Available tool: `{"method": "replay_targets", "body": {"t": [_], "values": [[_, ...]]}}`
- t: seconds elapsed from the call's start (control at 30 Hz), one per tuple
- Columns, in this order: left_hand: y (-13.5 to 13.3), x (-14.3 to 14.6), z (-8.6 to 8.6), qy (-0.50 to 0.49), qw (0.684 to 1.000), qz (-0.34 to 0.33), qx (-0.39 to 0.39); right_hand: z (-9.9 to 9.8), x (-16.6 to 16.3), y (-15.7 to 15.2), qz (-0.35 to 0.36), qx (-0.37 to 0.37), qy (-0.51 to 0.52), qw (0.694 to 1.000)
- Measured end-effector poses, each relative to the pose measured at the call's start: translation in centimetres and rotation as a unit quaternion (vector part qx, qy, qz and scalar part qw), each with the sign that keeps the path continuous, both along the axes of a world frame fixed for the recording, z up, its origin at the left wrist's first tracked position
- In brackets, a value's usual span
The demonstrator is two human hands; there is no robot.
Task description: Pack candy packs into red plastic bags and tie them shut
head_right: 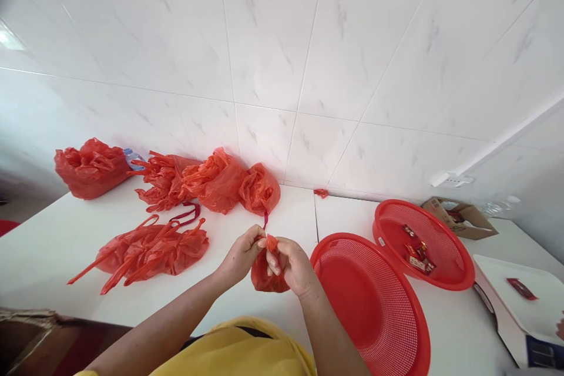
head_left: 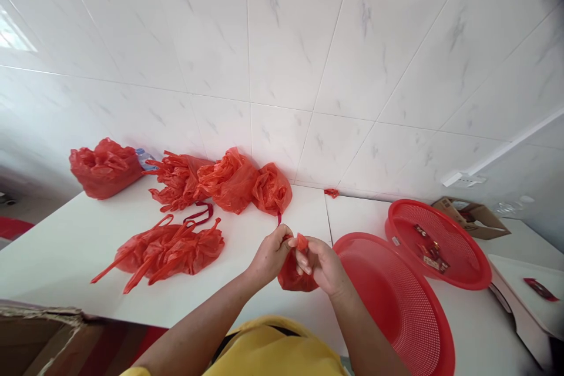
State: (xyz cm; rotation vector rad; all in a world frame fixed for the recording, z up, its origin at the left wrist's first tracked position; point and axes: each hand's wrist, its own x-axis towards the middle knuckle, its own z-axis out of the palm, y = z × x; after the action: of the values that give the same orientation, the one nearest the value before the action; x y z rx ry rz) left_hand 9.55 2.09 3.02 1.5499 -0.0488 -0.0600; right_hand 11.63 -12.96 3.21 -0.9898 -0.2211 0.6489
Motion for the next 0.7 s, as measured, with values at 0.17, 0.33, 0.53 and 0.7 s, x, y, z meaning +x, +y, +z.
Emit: {"method": "replay_targets", "body": {"t": [0.17, 0.33, 0.53, 0.7], "values": [[0.3, 0.3, -0.5, 0.023, 0.998, 0.055, -0.002, 0.2, 0.0, -0.3, -0.029, -0.135, -0.081, 0.987], [0.4, 0.0, 0.2, 0.031, 0.998, 0.059, 0.007, 0.6, -0.1, 0.2, -0.059, -0.234, -0.160, 0.957], [0.0, -0.9, 0.4, 0.057, 0.998, -0.004, -0.023, 0.0, 0.3, 1.2, -0.186, -0.438, -0.223, 0.851], [0.2, -1.0, 0.6, -0.021, 0.995, 0.027, 0.095, 0.5, 0.0, 1.1, -0.164, -0.361, -0.194, 0.897]]}}
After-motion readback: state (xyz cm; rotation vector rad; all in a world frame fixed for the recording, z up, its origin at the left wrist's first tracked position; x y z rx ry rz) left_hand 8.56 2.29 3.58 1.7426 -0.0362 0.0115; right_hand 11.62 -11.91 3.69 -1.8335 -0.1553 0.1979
